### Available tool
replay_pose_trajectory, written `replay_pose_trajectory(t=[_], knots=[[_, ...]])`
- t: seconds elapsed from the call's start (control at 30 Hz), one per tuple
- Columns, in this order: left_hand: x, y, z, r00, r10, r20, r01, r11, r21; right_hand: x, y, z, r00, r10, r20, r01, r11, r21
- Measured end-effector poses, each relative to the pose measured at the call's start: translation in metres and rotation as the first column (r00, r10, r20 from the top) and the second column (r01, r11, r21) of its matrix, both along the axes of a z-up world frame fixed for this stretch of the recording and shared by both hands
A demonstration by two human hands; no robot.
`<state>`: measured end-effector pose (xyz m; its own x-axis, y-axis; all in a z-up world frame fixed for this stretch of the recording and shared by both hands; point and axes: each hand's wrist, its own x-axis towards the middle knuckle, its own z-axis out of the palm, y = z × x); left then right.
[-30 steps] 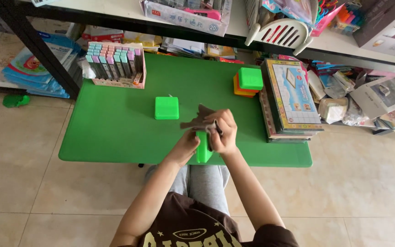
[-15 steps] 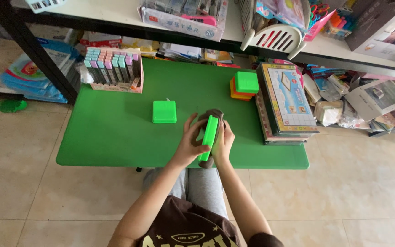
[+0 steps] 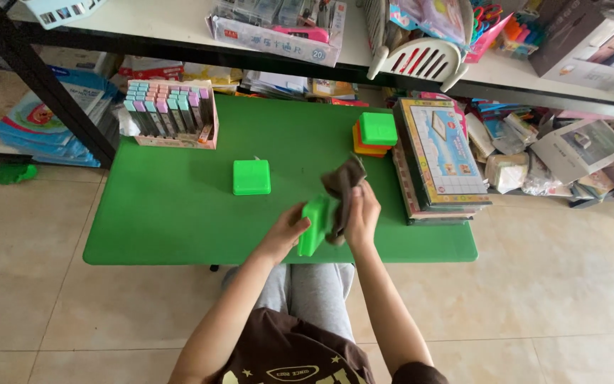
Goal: Wiping colored plastic blocks with a cloth and organizing them on a table.
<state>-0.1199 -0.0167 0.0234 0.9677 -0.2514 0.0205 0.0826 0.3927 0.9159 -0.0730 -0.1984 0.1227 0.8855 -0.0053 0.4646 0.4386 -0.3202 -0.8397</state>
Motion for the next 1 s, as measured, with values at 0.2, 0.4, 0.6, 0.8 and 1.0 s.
replay_pose_trajectory(t=[0.2,0.4,0.6,0.8,1.0], knots=[[-0.01,-0.005,0.068,0.974,0.052,-0.22,-0.087,0.984,-0.154,0.002,0.023,0.047,0.813,0.499,0.299,-0.378,0.844,-0.379],[-0.014,-0.01,0.055,0.994,0.108,-0.029,-0.11,0.992,-0.067,0.047,0.009,-0.017,0.995,0.099,0.018,-0.098,0.994,-0.045],[-0.034,-0.037,0.029,0.727,0.538,0.427,-0.673,0.683,0.285,0.043,0.011,-0.046,0.972,-0.036,-0.231,0.102,0.954,0.283],[-0.02,-0.017,0.028,0.656,0.579,0.484,-0.747,0.589,0.308,0.02,0.012,-0.007,0.999,-0.032,-0.036,0.042,0.949,0.314],[-0.008,0.017,0.038,0.848,0.422,0.321,-0.515,0.8,0.309,-0.002,0.006,0.069,0.819,0.296,0.492,-0.138,0.933,-0.331]])
